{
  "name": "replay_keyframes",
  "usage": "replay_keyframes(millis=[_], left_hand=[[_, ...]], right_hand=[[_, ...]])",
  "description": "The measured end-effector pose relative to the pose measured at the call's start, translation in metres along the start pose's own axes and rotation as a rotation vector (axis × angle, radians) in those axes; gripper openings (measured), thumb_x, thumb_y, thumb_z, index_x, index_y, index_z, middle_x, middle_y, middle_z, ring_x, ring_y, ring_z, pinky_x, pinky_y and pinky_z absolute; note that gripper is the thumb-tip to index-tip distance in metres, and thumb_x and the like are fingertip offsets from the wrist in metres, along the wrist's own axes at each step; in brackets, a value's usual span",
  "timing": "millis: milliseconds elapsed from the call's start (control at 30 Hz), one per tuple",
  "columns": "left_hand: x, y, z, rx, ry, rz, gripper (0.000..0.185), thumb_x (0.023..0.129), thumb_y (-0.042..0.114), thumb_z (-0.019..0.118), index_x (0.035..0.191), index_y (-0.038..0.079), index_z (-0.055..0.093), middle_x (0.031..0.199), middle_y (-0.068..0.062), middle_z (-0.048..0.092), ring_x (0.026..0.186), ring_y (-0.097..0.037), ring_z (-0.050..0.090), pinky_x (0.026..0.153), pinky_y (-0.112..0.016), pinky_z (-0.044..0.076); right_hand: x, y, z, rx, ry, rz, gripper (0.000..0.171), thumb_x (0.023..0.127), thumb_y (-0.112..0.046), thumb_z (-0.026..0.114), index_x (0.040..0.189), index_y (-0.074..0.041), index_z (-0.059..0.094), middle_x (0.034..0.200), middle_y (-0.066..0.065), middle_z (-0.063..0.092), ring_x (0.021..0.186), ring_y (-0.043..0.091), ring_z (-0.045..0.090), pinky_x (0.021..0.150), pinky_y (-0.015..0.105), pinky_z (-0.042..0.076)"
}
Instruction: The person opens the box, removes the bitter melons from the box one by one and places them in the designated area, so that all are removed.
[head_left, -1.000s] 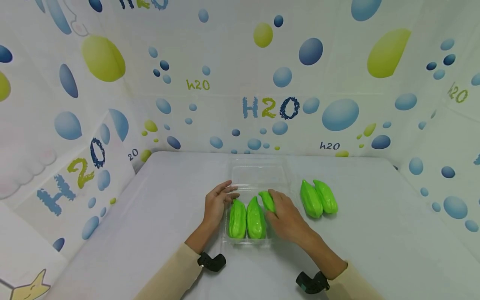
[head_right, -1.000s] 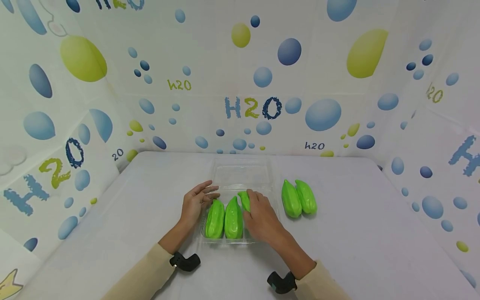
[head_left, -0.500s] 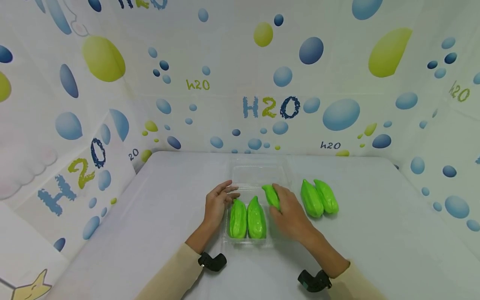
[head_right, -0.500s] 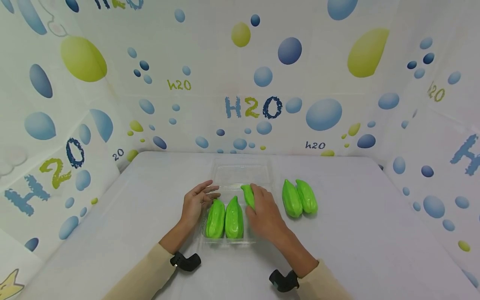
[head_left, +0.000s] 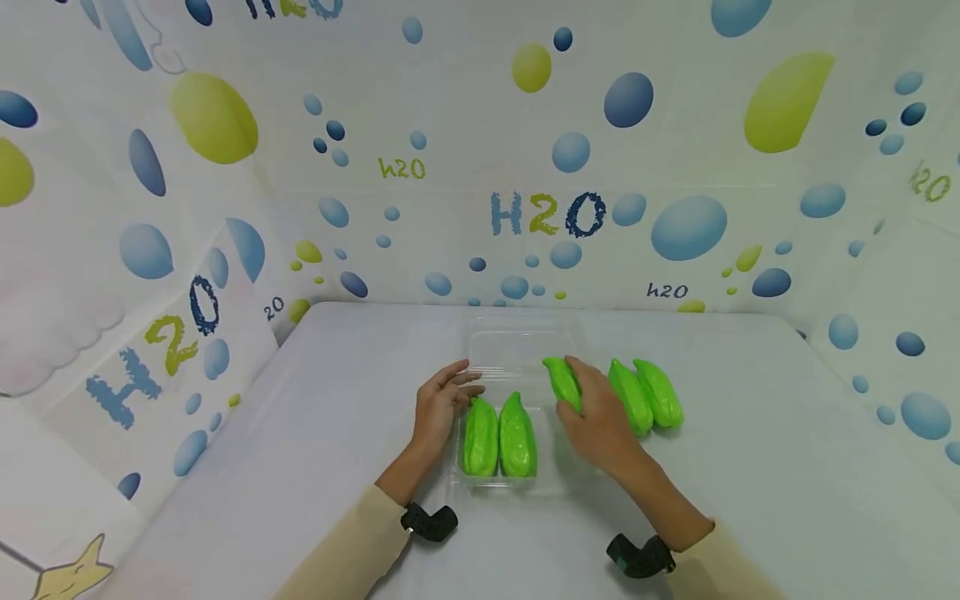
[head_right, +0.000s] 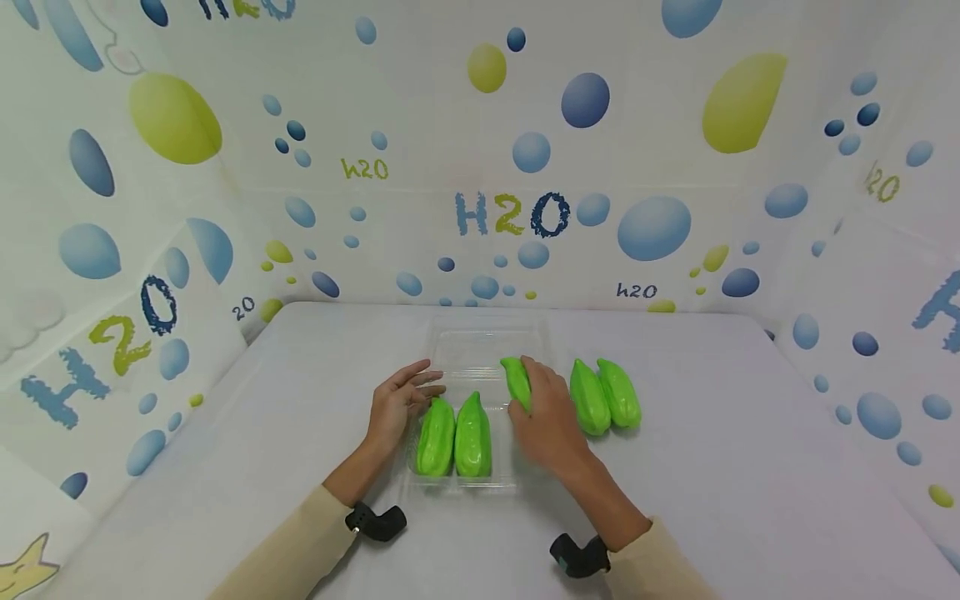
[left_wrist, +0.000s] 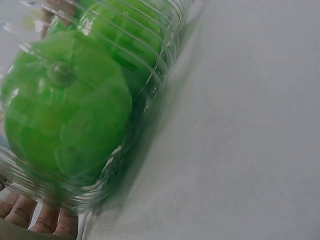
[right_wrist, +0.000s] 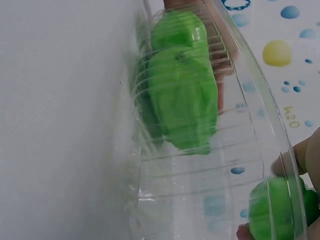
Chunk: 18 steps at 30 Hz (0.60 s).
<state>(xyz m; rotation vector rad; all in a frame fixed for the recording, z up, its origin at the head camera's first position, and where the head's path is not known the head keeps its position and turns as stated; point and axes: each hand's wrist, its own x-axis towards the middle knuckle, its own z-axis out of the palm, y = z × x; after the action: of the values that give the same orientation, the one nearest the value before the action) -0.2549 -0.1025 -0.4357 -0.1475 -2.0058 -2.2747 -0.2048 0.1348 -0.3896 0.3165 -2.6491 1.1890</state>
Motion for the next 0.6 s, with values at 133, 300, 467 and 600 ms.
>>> replay_keyframes(millis=[133, 300, 467, 600], left_hand=[[0.000, 0.000, 0.001, 0.028, 0.003, -0.006, 0.054, 0.090, -0.008, 0.040, 0.143, -0.006, 0.051, 0.129, -0.025, 0.065, 0.112, -0.039, 0.067, 0.076, -0.021, 0.053], [0.000, 0.001, 0.001, 0.042, 0.000, -0.003, 0.054, 0.090, -0.008, 0.040, 0.143, -0.006, 0.051, 0.130, -0.025, 0.064, 0.114, -0.039, 0.067, 0.077, -0.022, 0.053], [0.000, 0.001, 0.002, 0.030, 0.003, -0.013, 0.054, 0.090, -0.009, 0.041, 0.143, -0.005, 0.052, 0.130, -0.025, 0.065, 0.113, -0.038, 0.067, 0.077, -0.021, 0.053], [0.001, 0.000, 0.001, 0.032, 0.003, -0.013, 0.054, 0.090, -0.009, 0.040, 0.143, -0.005, 0.052, 0.129, -0.025, 0.065, 0.113, -0.039, 0.068, 0.077, -0.022, 0.054]], right_hand=[[0.002, 0.003, -0.004, -0.010, 0.034, 0.001, 0.063, 0.093, -0.011, 0.056, 0.153, 0.000, 0.038, 0.150, 0.020, 0.047, 0.134, 0.035, 0.048, 0.108, 0.055, 0.040], [0.005, 0.005, -0.009, -0.012, 0.071, 0.005, 0.063, 0.092, -0.008, 0.057, 0.152, 0.000, 0.040, 0.147, 0.020, 0.051, 0.123, 0.033, 0.053, 0.102, 0.053, 0.043], [0.006, 0.008, -0.014, 0.000, 0.104, 0.016, 0.063, 0.091, -0.008, 0.056, 0.152, -0.002, 0.041, 0.147, 0.019, 0.052, 0.118, 0.032, 0.053, 0.098, 0.051, 0.043], [0.008, 0.013, -0.019, 0.011, 0.126, 0.047, 0.063, 0.091, -0.008, 0.055, 0.152, -0.003, 0.042, 0.146, 0.018, 0.052, 0.115, 0.031, 0.052, 0.095, 0.049, 0.042]])
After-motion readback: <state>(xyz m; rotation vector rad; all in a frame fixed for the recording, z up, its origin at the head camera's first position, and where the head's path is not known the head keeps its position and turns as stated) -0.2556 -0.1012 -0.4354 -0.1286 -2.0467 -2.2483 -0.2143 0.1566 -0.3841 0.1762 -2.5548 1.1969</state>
